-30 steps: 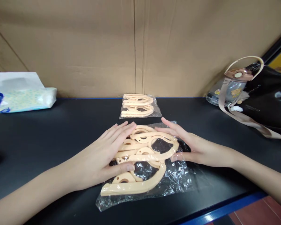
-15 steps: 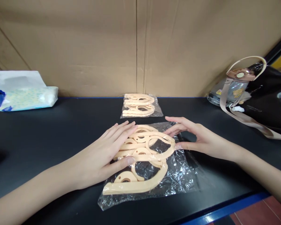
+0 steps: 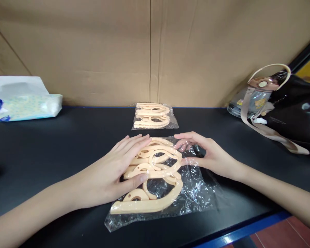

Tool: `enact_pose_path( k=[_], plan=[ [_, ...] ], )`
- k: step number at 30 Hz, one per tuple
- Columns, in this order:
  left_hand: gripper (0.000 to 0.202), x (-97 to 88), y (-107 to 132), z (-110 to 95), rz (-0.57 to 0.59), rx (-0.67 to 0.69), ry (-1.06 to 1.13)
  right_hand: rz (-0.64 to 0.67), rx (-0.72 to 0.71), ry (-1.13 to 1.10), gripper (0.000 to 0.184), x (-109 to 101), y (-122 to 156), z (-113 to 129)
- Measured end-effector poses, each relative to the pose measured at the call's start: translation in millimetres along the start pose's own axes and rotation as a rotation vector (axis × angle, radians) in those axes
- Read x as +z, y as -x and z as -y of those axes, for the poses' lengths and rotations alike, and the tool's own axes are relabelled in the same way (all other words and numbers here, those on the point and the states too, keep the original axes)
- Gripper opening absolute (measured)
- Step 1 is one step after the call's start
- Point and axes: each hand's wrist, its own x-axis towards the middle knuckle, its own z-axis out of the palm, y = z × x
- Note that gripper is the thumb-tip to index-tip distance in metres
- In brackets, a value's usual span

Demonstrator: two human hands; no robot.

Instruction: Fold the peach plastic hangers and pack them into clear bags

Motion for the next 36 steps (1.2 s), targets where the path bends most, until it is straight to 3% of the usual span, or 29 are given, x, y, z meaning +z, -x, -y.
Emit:
enact_pose_path(
  k=[9,11,15,18,21,26,30,33,36],
  plan=[
    [0.067,3.0,-3,1,-0.005,0.037,-0.031,-0.015,-0.022,0.084,0.053,8,-1,-2],
    [0.064,1.2,-3,-1,0.008,0.044,-0.039,-0.015,-0.047,0.152,0.052,5,-1,-2],
    [0.058,-3.6,-4,-10,0.040,0.059,-0.059,0.039,-0.153,0.400,0.028,-10,-1,-2],
    [0.057,-6.9,-5,-21,0.082,0.101,-0.055,0.149,-0.192,0.510,0.031,-22,0,-3],
    [0.055,-9.6,-9,-31,0.111,0.140,-0.063,0.205,-0.118,0.516,0.030,-32,0,-5],
    [0.059,-8.8,-17,-51,0.165,0.160,-0.133,-0.018,0.161,0.547,0.044,-50,0,-17],
    [0.067,3.0,-22,-66,0.189,0.218,-0.196,0.029,0.362,0.288,0.063,-55,1,-23],
    [0.067,14.2,-23,-71,0.133,0.260,-0.222,0.104,0.396,-0.010,0.067,-52,1,-20],
    [0.067,19.7,-23,-72,0.155,0.266,-0.238,0.130,0.400,-0.152,0.068,-49,0,-15]
  ],
)
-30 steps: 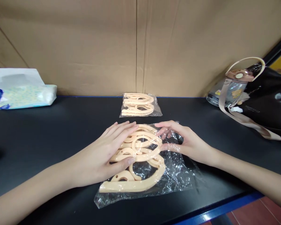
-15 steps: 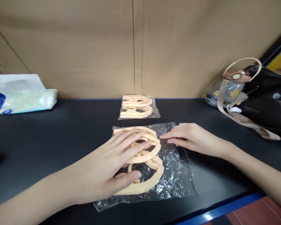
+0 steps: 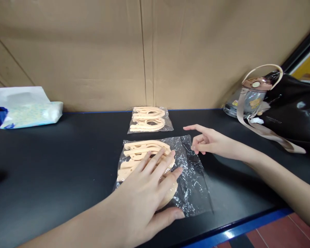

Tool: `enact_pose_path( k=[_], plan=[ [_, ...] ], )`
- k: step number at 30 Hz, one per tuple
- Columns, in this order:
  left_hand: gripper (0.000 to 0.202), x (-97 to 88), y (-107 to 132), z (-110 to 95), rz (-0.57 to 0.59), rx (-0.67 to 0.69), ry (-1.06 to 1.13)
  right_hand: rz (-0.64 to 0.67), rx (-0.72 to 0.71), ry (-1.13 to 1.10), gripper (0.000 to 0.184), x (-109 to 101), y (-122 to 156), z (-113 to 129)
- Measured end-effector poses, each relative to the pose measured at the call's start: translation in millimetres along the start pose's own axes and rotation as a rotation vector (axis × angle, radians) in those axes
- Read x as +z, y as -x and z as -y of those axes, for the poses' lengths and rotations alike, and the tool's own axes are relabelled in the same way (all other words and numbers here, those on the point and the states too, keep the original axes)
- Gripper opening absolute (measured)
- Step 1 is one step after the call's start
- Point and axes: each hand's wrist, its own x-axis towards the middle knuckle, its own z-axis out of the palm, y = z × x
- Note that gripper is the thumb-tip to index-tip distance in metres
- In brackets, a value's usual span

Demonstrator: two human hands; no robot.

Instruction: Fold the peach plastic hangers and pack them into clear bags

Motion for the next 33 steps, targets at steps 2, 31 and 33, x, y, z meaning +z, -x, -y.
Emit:
enact_pose_path(
  k=[2,31,33],
  plan=[
    [0.068,0.1,-1,0,0.028,0.001,-0.011,-0.022,0.012,0.043,0.066,1,0,1],
    [0.036,-5.7,-3,4,-0.278,-0.373,0.915,-0.156,-0.326,-0.511,0.033,50,-10,11],
    [0.032,-4.9,-7,3,-0.313,-0.441,0.964,-0.149,-0.367,-0.436,0.031,54,-8,12]
  ],
)
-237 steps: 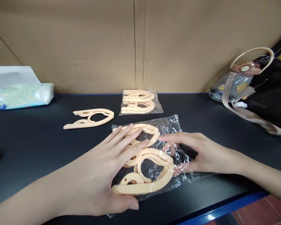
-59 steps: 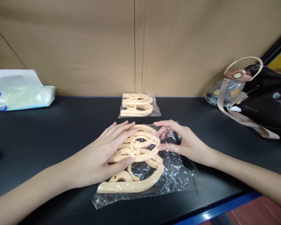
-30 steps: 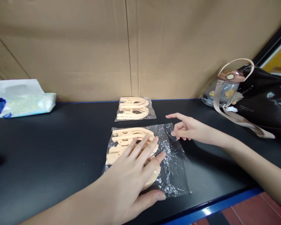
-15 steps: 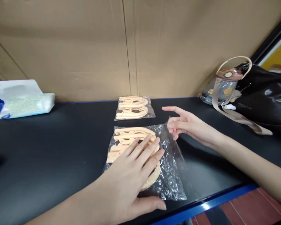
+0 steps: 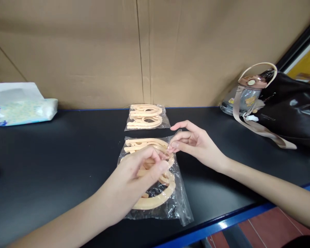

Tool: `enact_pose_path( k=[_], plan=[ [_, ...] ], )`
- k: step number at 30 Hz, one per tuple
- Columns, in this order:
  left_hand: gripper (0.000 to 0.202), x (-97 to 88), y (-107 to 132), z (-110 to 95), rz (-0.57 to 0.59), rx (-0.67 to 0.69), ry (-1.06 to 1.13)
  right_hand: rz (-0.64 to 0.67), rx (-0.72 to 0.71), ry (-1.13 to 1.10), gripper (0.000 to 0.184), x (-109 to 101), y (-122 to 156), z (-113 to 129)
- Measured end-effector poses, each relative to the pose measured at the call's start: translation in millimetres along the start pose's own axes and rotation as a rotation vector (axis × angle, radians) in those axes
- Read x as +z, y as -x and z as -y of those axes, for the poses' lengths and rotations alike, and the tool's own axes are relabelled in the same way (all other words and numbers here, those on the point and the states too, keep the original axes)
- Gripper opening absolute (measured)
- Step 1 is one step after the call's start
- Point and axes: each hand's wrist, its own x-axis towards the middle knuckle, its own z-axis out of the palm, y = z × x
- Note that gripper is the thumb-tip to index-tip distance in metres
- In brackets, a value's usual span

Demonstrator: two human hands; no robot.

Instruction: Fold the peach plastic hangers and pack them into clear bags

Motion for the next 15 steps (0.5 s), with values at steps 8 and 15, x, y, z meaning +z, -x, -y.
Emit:
enact_pose_path(
  k=[8,15],
  plan=[
    [0.029,8.9,0,5,-0.209,0.011,-0.288,0.269,-0.193,0.458,0.048,2,7,2],
    [0.011,12.4,6,10,-0.125,0.201,-0.469,0.352,-0.341,0.839,0.037,2,3,-5]
  ],
)
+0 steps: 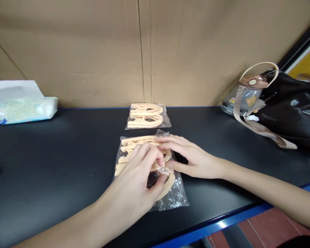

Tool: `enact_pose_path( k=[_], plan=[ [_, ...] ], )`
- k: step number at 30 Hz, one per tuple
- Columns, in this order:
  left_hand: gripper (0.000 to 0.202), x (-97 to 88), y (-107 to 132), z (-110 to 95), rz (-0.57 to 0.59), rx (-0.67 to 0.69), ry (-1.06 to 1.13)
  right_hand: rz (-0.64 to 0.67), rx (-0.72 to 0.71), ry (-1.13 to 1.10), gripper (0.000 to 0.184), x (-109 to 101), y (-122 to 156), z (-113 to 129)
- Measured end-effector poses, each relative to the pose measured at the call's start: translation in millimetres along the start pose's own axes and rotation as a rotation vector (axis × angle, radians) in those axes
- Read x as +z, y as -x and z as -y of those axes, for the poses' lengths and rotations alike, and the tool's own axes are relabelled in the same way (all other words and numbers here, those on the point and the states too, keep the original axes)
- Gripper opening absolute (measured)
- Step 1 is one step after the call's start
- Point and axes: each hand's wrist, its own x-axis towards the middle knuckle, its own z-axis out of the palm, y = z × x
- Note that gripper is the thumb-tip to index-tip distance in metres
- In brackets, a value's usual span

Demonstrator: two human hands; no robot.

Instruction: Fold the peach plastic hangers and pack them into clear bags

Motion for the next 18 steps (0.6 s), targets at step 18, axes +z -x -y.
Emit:
enact_pose_path(
  k=[18],
  plan=[
    [0.053,-10.6,29,-3,0.079,0.548,-0.761,0.179,0.047,0.144,0.053,-20,-16,-1]
  ],
)
